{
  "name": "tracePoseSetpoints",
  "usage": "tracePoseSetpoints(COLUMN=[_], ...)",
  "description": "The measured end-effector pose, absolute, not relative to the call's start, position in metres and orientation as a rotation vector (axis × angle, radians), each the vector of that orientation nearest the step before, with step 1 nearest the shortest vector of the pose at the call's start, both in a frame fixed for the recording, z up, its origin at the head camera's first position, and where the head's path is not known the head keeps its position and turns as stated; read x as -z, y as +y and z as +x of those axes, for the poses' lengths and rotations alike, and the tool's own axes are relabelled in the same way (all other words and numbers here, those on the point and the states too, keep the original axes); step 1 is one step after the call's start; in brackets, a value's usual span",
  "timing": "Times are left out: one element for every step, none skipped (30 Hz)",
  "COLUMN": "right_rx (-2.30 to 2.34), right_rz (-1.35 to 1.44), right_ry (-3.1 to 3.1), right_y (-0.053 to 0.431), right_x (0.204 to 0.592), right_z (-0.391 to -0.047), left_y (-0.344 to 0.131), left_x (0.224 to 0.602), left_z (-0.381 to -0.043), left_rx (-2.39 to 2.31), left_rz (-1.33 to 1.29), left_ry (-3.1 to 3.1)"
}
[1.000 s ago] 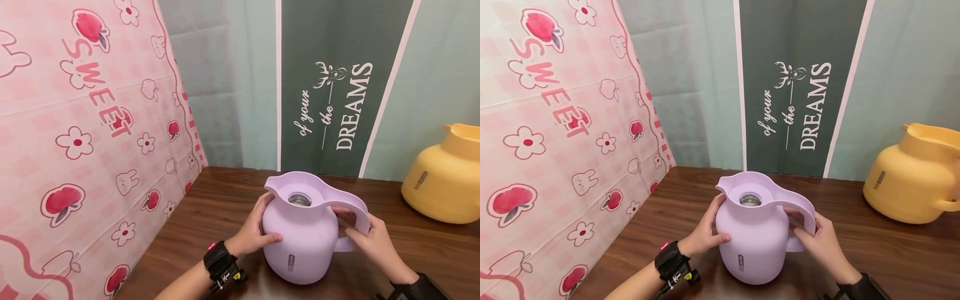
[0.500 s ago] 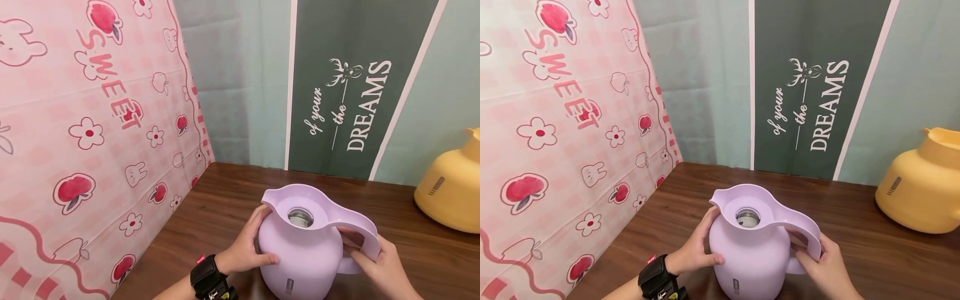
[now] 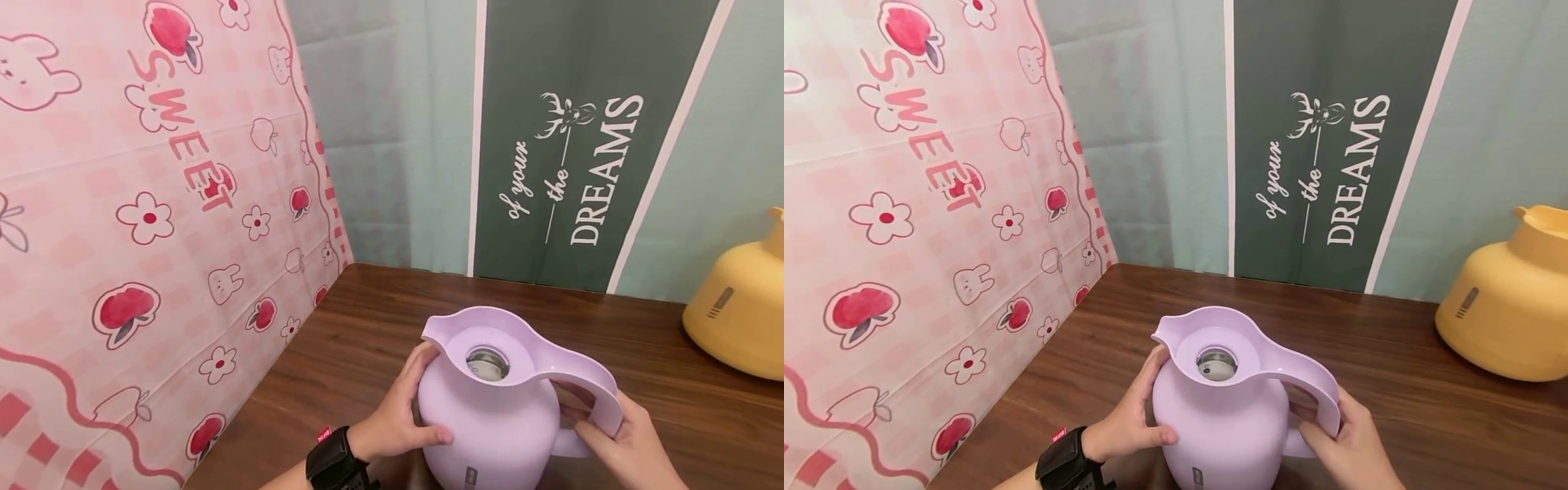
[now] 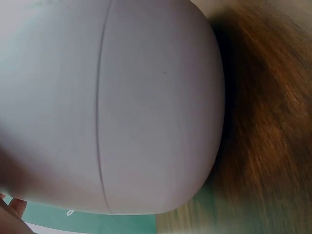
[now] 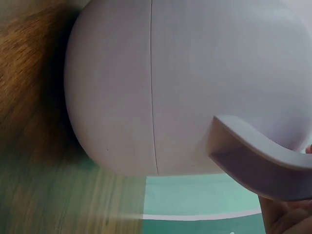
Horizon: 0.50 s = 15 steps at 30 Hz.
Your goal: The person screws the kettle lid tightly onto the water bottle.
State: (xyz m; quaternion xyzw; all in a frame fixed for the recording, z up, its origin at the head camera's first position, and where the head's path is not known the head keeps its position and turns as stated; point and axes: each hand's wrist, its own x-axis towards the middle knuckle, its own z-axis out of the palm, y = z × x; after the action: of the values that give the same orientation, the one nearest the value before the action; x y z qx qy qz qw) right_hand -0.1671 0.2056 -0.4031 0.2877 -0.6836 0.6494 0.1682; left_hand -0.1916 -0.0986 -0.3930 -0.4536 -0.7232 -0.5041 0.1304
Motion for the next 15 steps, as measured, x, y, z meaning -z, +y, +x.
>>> tracePoseSetpoints(right_rx=[-1.801,-1.763,-1.714,-1.634,-1.551,-1.446,-1.372,-1.299,-1.206,-1.122,-1.048,-0.983,-0.916,-0.855,-0.807], right_rz=[0.799,0.79,0.803,0.827,0.838,0.854,0.899,0.95,0.991,1.027,1.041,1.06,1.072,1.069,1.069], right_ry=[-1.983,-2.03,-2.077,-2.13,-2.189,-2.24,-2.271,-2.305,-2.321,-2.334,-2.362,-2.378,-2.4,-2.418,-2.423], right_y=[0.208,0.211,0.214,0.218,0.222,0.225,0.229,0.233,0.237,0.241,0.244,0.248,0.252,0.255,0.26], right_x=[0.404,0.405,0.406,0.405,0.404,0.403,0.401,0.398,0.394,0.39,0.386,0.382,0.378,0.375,0.373], right_z=[-0.167,-0.167,-0.168,-0.168,-0.167,-0.166,-0.165,-0.165,-0.163,-0.163,-0.162,-0.16,-0.16,-0.159,-0.158], left_y=[-0.099,-0.099,-0.099,-0.099,-0.099,-0.099,-0.1,-0.1,-0.101,-0.102,-0.102,-0.103,-0.104,-0.104,-0.105], left_x=[0.393,0.393,0.394,0.394,0.394,0.395,0.395,0.395,0.396,0.397,0.397,0.397,0.398,0.398,0.398], left_z=[-0.191,-0.19,-0.189,-0.189,-0.188,-0.187,-0.187,-0.186,-0.185,-0.185,-0.185,-0.184,-0.184,-0.184,-0.184], left_rx=[1.469,1.48,1.489,1.501,1.524,1.55,1.57,1.592,1.61,1.629,1.638,1.638,1.636,1.632,1.627], left_rz=[-1.321,-1.324,-1.326,-1.329,-1.332,-1.329,-1.325,-1.319,-1.312,-1.307,-1.3,-1.294,-1.291,-1.289,-1.289], left_ry=[-2.103,-2.107,-2.112,-2.116,-2.12,-2.127,-2.133,-2.138,-2.14,-2.14,-2.139,-2.138,-2.132,-2.126,-2.119])
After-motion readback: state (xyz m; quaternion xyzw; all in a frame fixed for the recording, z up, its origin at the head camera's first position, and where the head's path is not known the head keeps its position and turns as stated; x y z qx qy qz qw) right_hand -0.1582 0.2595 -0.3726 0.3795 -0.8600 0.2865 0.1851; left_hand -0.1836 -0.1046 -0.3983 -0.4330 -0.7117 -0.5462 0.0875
